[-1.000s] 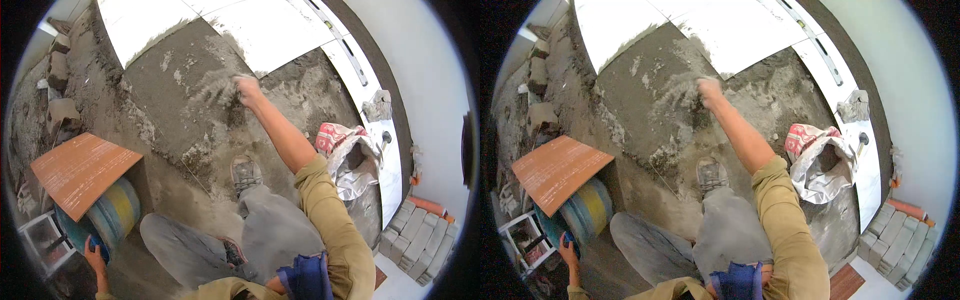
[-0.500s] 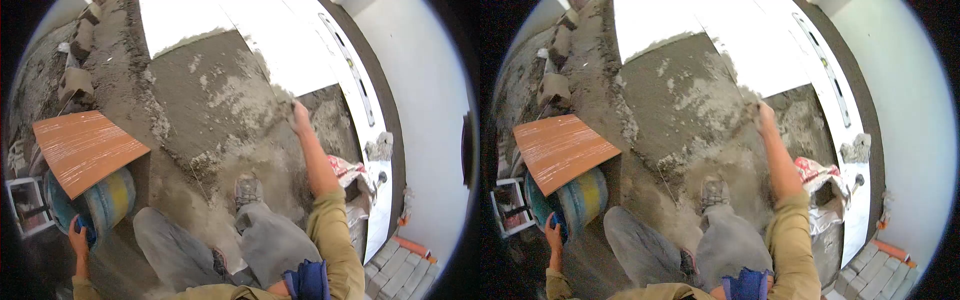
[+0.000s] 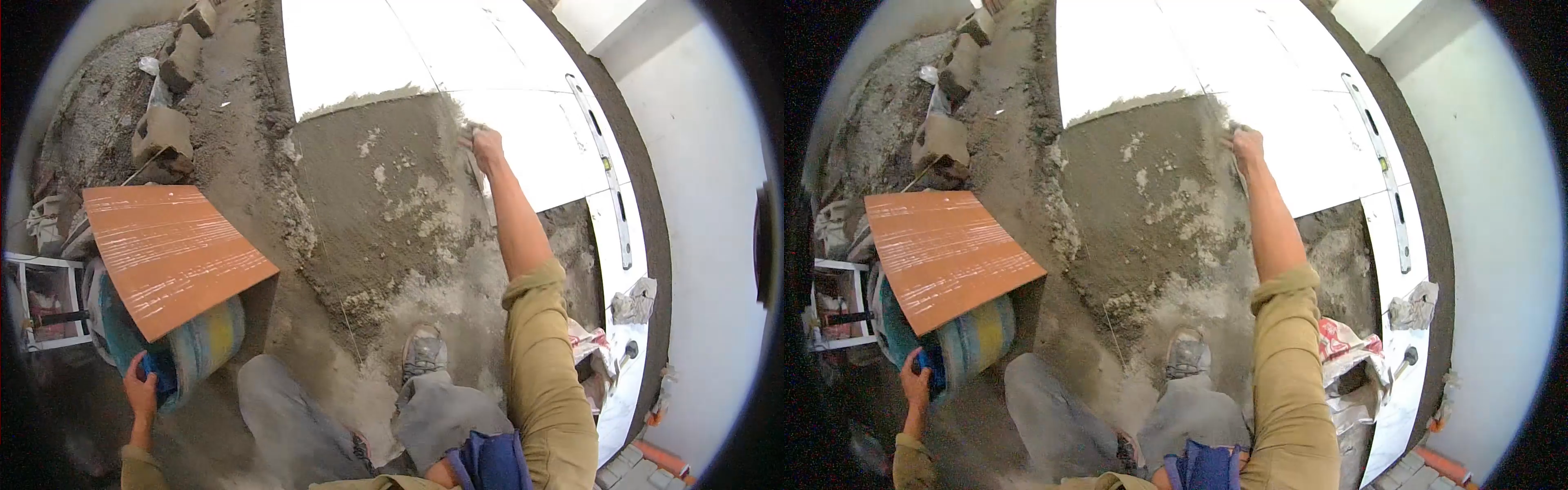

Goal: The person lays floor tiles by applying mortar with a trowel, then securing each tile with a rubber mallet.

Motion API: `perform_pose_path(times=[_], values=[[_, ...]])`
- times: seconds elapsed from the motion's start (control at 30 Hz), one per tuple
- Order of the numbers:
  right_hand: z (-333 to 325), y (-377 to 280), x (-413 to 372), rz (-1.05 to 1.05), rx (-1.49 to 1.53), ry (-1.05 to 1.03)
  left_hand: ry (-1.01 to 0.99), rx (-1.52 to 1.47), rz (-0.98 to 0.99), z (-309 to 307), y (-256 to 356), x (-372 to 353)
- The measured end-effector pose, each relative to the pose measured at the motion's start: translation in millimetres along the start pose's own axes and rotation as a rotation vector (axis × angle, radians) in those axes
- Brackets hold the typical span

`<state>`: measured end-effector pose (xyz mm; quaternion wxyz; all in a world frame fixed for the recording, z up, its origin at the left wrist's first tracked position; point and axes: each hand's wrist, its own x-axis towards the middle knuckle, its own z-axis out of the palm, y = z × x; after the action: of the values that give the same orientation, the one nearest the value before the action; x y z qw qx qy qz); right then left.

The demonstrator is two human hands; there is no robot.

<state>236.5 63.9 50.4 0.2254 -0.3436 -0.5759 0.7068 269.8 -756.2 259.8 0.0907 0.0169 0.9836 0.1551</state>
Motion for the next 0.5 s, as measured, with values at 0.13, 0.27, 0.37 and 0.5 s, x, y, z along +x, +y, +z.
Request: perform_pose_path(times=[0.13, 0.27, 0.37, 0.5], values=[[-2.1, -31.3, -55.2, 0.503, -0.646, -0.843, 0.026, -0.199, -0.015, 8.2, -26.0, -1.5], [20.6, -27.4, -41.2, 0.141, -1.020, -0.742, -0.006, -0.153, 0.012, 4.9, -19.8, 4.2], [2.4, -31.5, -49.5, -0.286, -0.624, -0.048, -0.081, -0.064, -0.037, 7.8, -33.0, 5.8], [-64.1, -41.4, -162.1, -0.035, -0.611, -0.018, -0.059, -0.011, 0.160, 10.0, -87.4, 17.0]])
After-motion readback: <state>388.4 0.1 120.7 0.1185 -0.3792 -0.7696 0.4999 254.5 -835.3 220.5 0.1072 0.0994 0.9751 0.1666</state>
